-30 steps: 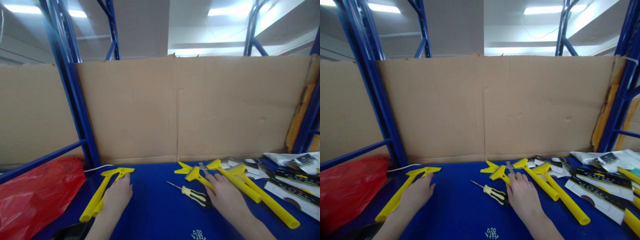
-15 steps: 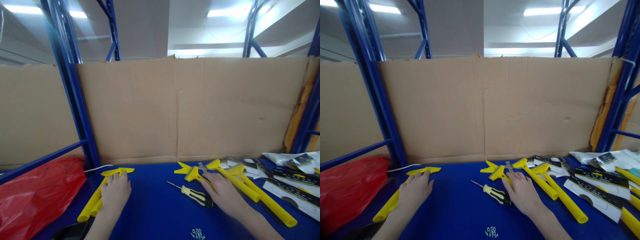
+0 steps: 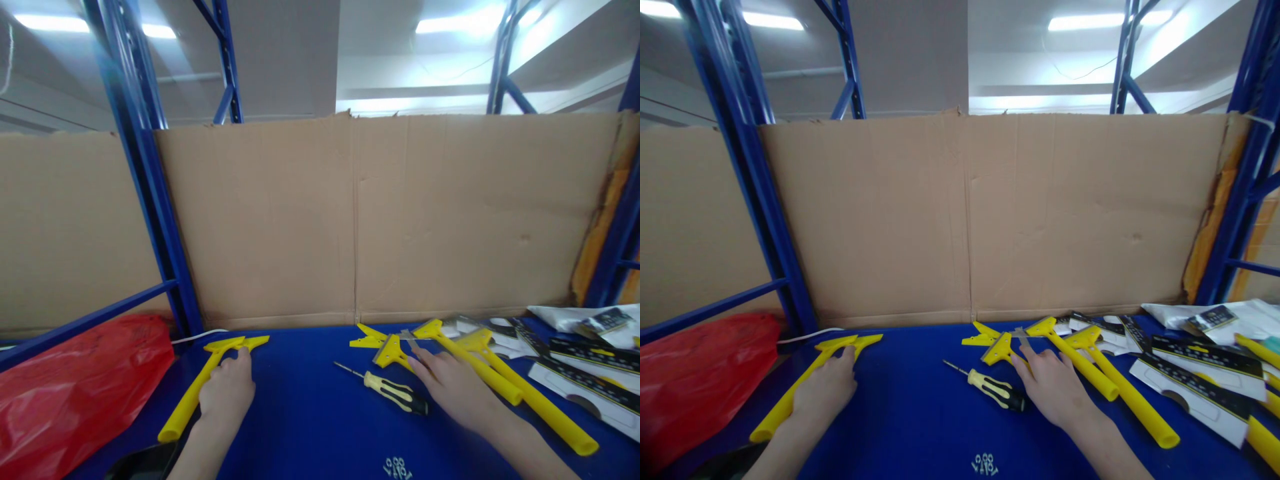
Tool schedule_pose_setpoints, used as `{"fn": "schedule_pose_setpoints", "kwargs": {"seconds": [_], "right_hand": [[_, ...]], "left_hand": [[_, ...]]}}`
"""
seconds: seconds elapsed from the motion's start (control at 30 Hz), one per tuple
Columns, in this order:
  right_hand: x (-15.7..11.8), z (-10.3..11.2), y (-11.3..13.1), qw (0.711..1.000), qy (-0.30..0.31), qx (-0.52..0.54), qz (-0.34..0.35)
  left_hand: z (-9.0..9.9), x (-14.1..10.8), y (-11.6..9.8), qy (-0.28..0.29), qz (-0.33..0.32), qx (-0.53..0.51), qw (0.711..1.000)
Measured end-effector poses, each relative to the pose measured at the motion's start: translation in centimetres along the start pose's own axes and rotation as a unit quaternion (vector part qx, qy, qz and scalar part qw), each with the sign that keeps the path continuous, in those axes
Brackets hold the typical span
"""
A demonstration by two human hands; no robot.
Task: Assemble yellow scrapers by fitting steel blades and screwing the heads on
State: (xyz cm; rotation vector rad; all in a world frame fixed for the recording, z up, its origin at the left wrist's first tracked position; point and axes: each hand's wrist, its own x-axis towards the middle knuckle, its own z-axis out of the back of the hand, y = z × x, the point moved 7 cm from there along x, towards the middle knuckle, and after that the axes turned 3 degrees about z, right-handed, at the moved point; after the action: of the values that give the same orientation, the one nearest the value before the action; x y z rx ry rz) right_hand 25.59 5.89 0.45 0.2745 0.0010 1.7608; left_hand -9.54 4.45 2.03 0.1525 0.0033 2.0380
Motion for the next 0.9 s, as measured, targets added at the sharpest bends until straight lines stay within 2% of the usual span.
{"fn": "schedule_pose_setpoints", "kwargs": {"seconds": [0.17,0.33,0.5,0.7,0.9], "right_hand": [[0.1,0.9,-0.3,0.999,-0.026,-0.021,-0.020],[0.2,1.0,-1.3,0.998,-0.038,-0.026,-0.051],[0.8,0.9,-2.8,0.995,-0.048,-0.014,-0.092],[1.3,0.5,-3.9,0.993,-0.043,0.042,-0.101],[2.2,-0.2,-4.5,0.991,-0.033,0.060,-0.113]], "left_hand": [[0.4,-0.4,-0.9,-0.013,-0.031,-0.023,0.999],[1.2,-0.9,-2.2,-0.068,-0.070,-0.062,0.993],[1.7,-2.0,-3.9,-0.073,-0.100,-0.165,0.978],[2.4,-4.6,-6.4,-0.095,-0.169,-0.295,0.936],[2.1,-5.9,-7.7,-0.072,-0.203,-0.431,0.876]]}}
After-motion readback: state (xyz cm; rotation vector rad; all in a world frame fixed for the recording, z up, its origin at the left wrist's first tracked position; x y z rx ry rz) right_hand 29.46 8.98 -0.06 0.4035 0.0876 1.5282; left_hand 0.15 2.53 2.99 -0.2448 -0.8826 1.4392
